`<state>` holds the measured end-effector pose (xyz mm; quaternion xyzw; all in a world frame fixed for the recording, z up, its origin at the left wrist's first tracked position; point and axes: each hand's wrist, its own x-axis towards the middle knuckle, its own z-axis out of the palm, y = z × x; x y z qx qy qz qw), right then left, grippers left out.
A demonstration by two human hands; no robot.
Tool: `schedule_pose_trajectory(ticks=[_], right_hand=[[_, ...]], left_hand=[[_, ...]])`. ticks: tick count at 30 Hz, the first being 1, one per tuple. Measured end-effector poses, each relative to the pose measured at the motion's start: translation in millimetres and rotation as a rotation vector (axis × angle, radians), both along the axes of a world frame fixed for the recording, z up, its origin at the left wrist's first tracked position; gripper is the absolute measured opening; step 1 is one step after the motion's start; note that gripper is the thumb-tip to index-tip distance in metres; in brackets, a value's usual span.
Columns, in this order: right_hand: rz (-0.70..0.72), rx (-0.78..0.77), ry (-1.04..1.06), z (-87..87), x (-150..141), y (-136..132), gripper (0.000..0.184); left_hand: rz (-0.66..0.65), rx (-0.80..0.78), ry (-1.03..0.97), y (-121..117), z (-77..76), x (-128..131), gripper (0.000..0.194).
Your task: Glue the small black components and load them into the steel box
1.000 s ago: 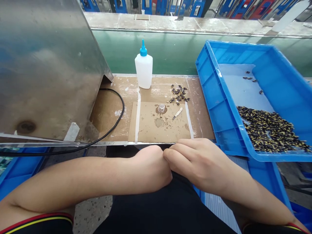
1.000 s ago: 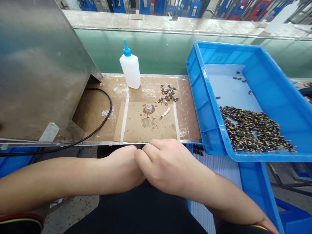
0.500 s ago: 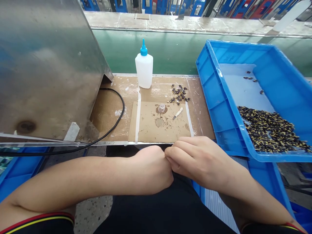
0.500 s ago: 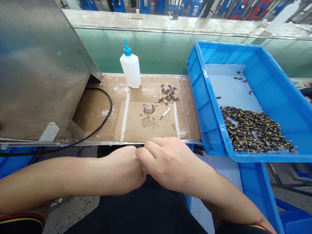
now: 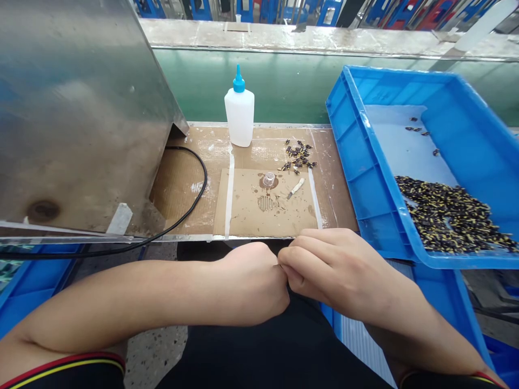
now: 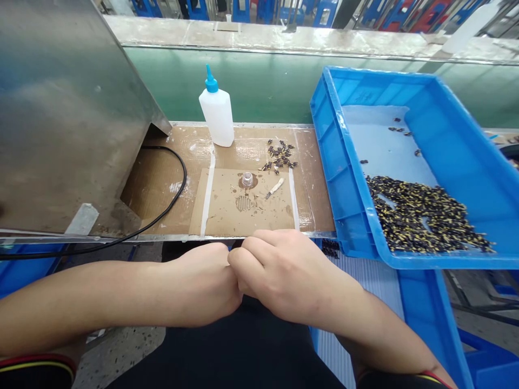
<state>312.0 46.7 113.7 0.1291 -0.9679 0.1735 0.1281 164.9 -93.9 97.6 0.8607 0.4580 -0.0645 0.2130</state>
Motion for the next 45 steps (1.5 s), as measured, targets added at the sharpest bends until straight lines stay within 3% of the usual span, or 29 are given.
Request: schedule_pose_trajectory(ticks=[6,14,26,32,41,45], right_hand=[[-0.002,-0.029,0.017,1.4,0.9,0.6,0.028],[0.001,-0.006,0.041,8.9,0.2,0.3,0.020],[0.023,-0.058,0.033,4.9,0.3,0.8,0.027],[0.006,-0.065,0.045,8.5,3.5,-1.1,0.030],[-0.021,-0.088,0.126,7.6,3.3,0.4,0.012],[-0.028,-0.106,0.167,6.5,3.5,2.8,0.010]], left_hand=[[-0.012,-0.016,-0.015,-0.7,-1.3,-1.7,0.041],[0.000,0.114,-0.018,-6.8,-9.7,1.6,0.041],[-0.020,0.057,-0.034,-3.4,-0.9,-2.5,0.038],[-0.030,0.130,-0.119,-7.0,1.5,-6.6,0.040],[-0.043,0.134,-0.063,-8.0,6.9,-8.7,0.040],[-0.049,0.282,0.002,-12.4,1.3,-8.7,0.033]])
